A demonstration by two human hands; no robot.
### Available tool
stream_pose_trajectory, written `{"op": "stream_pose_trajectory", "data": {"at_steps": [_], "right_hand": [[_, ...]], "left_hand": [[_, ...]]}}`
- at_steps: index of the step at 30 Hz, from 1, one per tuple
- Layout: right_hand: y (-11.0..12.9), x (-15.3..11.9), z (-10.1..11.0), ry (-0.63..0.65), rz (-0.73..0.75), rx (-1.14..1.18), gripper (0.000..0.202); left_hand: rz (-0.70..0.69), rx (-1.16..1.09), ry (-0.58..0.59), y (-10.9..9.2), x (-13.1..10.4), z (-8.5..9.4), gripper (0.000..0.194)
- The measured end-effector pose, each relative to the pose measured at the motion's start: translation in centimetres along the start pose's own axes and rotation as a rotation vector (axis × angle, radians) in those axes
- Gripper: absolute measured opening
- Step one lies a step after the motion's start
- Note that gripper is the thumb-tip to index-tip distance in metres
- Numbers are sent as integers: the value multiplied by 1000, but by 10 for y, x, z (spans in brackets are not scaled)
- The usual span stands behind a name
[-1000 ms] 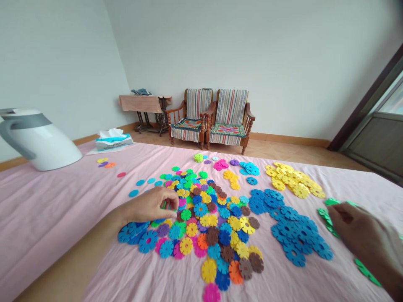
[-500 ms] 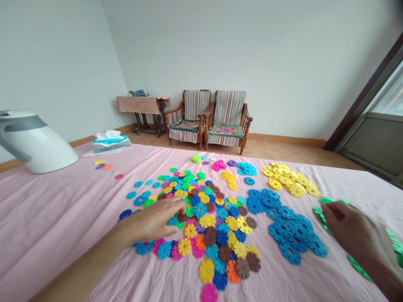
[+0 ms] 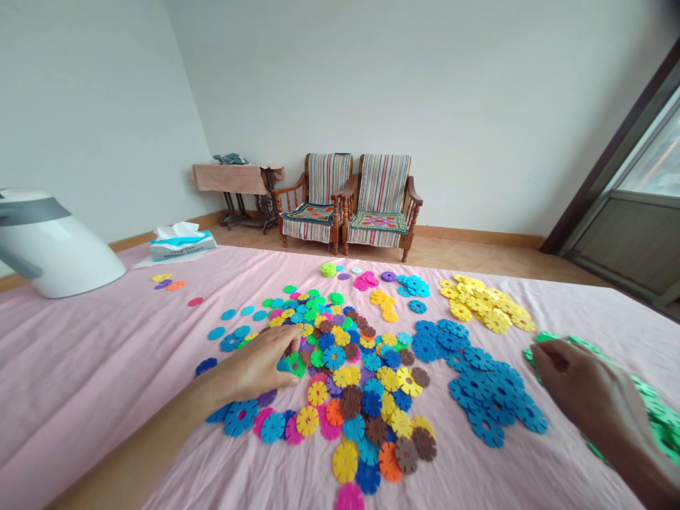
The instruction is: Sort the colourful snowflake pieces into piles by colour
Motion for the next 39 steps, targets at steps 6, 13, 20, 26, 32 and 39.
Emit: {"op": "stream_pose_trajectory", "data": {"at_steps": [6, 13, 20, 26, 32, 39], "right_hand": [[22, -9, 15, -155, 106, 84, 26], [79, -38, 41, -190, 386, 397, 26], [149, -98, 92, -211, 752, 712, 12], [170, -121, 117, -252, 859, 853, 7], [115, -70, 90, -265, 499, 631, 16], [-47, 8, 9, 3, -230, 53, 41]], "left_hand": [[-45, -196, -15, -13, 1, 9, 1], [-204, -487, -192, -41, 0, -14, 9], [-464, -509, -232, -81, -19, -42, 4], [-553, -538, -184, -96, -28, -44, 6], [-546, -496, -119, -84, -25, -49, 29], [-644, -124, 390, -126, -38, -67, 43]]}}
Point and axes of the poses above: each hand's wrist, its own x-axis towards the middle knuckle, its own z-axis out of the back of the hand, y = z × x, the point moved 6 cm from there along x, towards the middle knuckle, and after that the axes turned 15 degrees about -x, right-handed, at the moved point
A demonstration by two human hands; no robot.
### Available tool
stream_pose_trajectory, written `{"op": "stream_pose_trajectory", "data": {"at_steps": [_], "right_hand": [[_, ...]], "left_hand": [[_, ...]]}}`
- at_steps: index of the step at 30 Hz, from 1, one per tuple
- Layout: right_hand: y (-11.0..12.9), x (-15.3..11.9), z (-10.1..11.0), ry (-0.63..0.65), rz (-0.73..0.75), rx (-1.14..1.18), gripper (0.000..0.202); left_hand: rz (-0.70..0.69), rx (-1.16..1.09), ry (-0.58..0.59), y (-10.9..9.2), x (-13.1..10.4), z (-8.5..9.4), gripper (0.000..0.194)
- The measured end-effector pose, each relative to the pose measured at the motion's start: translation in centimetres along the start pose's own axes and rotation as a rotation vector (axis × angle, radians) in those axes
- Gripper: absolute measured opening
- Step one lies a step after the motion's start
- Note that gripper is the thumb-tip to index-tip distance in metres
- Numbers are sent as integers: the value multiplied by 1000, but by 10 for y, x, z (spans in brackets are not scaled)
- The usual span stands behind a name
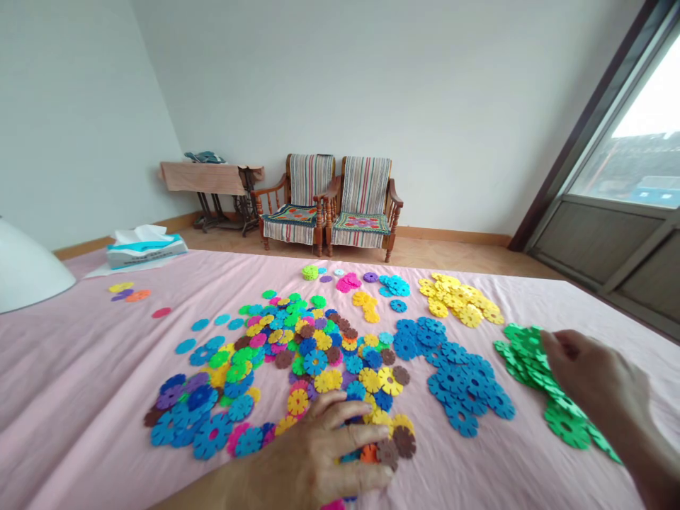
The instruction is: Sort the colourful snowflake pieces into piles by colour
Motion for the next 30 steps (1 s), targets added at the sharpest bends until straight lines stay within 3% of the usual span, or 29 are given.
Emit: {"op": "stream_pose_trajectory", "data": {"at_steps": [3, 6, 10, 13, 18, 23, 30], "right_hand": [[-43, 16, -29, 142, -154, -79, 42], [-60, 19, -43, 184, -228, -91, 42], [-47, 14, -34, 84, -182, -106, 47], [-26, 8, -28, 86, -85, -80, 48], [-6, 1, -26, 46, 23, -52, 45], [-6, 2, -29, 11, 38, -37, 41], [1, 0, -30, 4, 74, -13, 36]], "left_hand": [[12, 14, 59, -3, 3, -2, 53], [32, 35, 67, 4, 1, -5, 61], [70, 79, 44, 21, -3, -10, 56], [159, 132, -20, 42, -9, -4, 54], [313, 219, -137, 80, -30, 22, 54], [464, 339, -256, 113, -56, 49, 47], [470, 525, -483, 123, -60, 69, 39]]}}
Point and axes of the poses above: each hand's wrist, its own x-axis towards the middle knuckle, its own z-axis out of the back of the hand, y = z × x, the point moved 6 cm from there along x, towards the middle knuckle, and after that the axes turned 15 degrees about -x, right-handed, at the moved point
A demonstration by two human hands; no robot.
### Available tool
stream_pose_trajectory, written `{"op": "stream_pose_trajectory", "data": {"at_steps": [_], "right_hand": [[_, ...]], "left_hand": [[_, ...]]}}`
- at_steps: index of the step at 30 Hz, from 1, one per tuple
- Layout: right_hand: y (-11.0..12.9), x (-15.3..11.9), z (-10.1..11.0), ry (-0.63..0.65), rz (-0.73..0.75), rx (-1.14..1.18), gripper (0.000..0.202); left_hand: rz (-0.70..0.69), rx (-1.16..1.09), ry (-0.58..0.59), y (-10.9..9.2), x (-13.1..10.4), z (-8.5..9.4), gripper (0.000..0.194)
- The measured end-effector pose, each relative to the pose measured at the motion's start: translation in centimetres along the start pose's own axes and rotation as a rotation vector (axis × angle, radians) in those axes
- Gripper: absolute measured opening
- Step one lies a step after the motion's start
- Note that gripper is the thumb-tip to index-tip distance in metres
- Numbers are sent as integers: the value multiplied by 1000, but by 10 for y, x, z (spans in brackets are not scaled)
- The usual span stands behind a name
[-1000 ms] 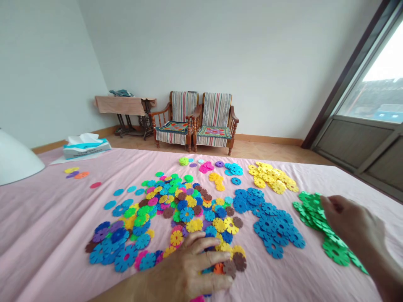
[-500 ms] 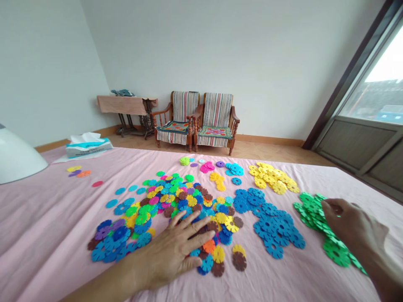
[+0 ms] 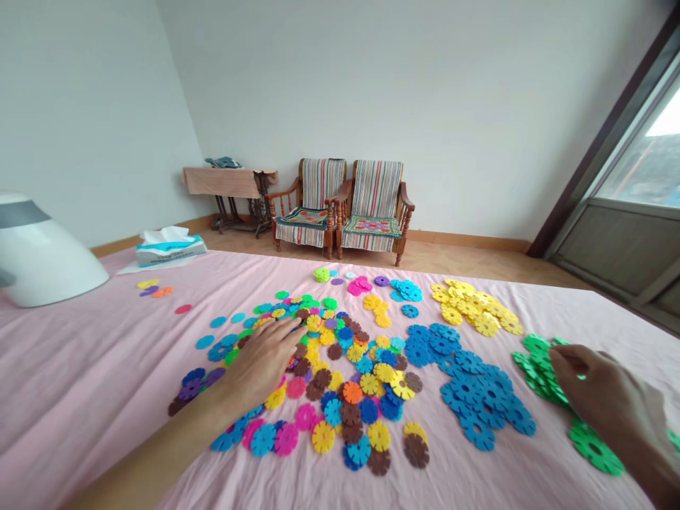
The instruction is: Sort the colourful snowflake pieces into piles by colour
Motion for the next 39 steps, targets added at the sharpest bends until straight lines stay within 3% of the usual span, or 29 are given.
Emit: {"op": "stream_pose_trajectory", "data": {"at_steps": [3, 6, 9, 14, 17, 20, 22, 25, 27, 29, 35, 37, 39], "right_hand": [[10, -4, 4, -19, 44, -10, 35], [20, -9, 8, -23, 93, -33, 38], [26, -12, 8, -5, 116, -53, 41], [26, -12, 4, 1, 119, -40, 41], [26, -11, 2, 5, 122, -10, 41], [27, -11, 2, 4, 131, 10, 42], [28, -10, 3, 14, 129, 19, 42], [28, -10, 3, 36, 113, 28, 42], [28, -10, 3, 48, 115, 20, 43], [28, -11, 2, 57, 120, 10, 44], [30, -12, 5, 33, 140, 2, 43], [31, -11, 4, 34, 139, 7, 45], [30, -11, 2, 45, 123, 3, 49]], "left_hand": [[68, -19, -8, 3, 2, -7, 50], [65, -81, 165, -3, -1, -22, 58], [-26, -186, 307, -24, -7, -25, 59], [-181, -397, 449, -64, -16, -4, 62], [-238, -512, 503, -74, -18, 14, 52], [-197, -647, 483, -64, -14, 23, 37], [-77, -643, 351, -41, -8, 24, 34], [104, -403, 99, -4, -4, 20, 43], [141, -261, 61, 6, -5, 13, 50], [106, -230, 114, 2, -8, 7, 50], [-112, -462, 403, -46, -14, 11, 42], [-126, -546, 425, -50, -12, 15, 40], [-91, -553, 339, -39, -6, 19, 35]]}}
Point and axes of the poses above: each hand's wrist, its own x-axis towards the middle knuckle, its own z-axis out of the back of the hand, y = z × x, the point moved 6 cm from there along x, towards the middle knuckle, and after that the axes turned 15 degrees about -x, right-handed, at the moved point
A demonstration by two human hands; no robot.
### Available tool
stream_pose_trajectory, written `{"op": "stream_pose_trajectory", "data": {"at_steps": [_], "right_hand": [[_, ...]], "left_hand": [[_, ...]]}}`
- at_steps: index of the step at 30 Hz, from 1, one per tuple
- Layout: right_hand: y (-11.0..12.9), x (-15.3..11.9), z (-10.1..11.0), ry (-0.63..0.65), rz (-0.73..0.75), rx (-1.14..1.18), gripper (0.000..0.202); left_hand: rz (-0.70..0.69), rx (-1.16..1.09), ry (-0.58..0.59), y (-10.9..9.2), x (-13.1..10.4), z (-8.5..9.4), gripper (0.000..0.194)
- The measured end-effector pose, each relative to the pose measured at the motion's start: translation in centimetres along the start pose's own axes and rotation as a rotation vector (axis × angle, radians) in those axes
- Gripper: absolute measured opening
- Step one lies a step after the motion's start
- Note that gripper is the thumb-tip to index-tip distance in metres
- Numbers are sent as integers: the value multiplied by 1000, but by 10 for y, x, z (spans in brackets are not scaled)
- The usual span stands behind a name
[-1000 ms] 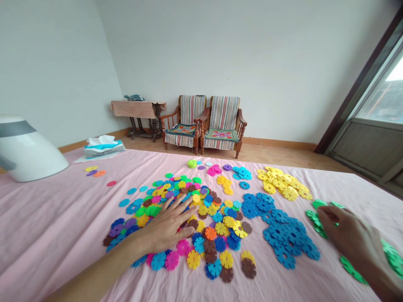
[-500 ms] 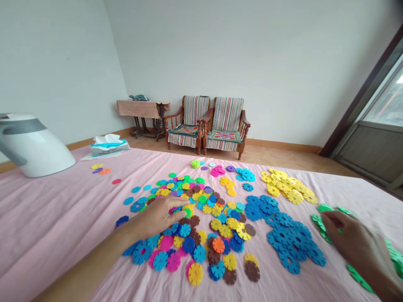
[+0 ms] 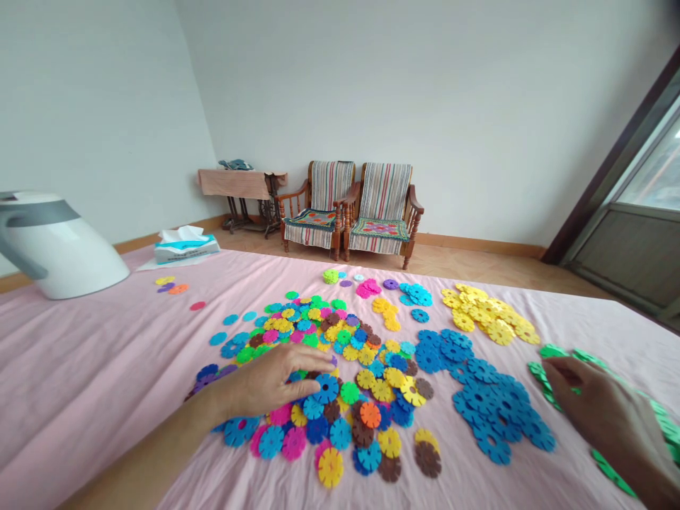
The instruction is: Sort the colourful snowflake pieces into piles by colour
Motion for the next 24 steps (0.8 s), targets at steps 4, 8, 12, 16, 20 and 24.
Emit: {"op": "stream_pose_trajectory", "data": {"at_steps": [4, 8, 12, 16, 20, 24], "right_hand": [[-1, 0, -4, 44, -9, -18, 53], [-1, 0, -5, 74, -2, -28, 51], [-2, 0, -7, 69, 6, -12, 47], [-2, 1, -7, 47, 13, 5, 40], [-1, 1, -5, 44, 15, 26, 35], [1, 2, -5, 52, 21, 28, 34]], "left_hand": [[159, 240, -397, 44, -5, 40, 39], [435, 437, -451, 95, -17, 56, 54], [563, 383, -266, 105, -17, 35, 68], [393, 284, -66, 64, -7, 12, 65], [246, 165, 151, 31, -9, 9, 57], [185, 23, 203, 28, -17, 20, 44]]}}
Point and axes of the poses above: each hand's wrist, its own x-axis towards the middle knuckle, its own z-axis out of the back of the hand, y = z × x, the point moved 6 cm from there along x, towards the middle knuckle, and after that the axes turned 15 degrees about -x, right-handed, at the moved point
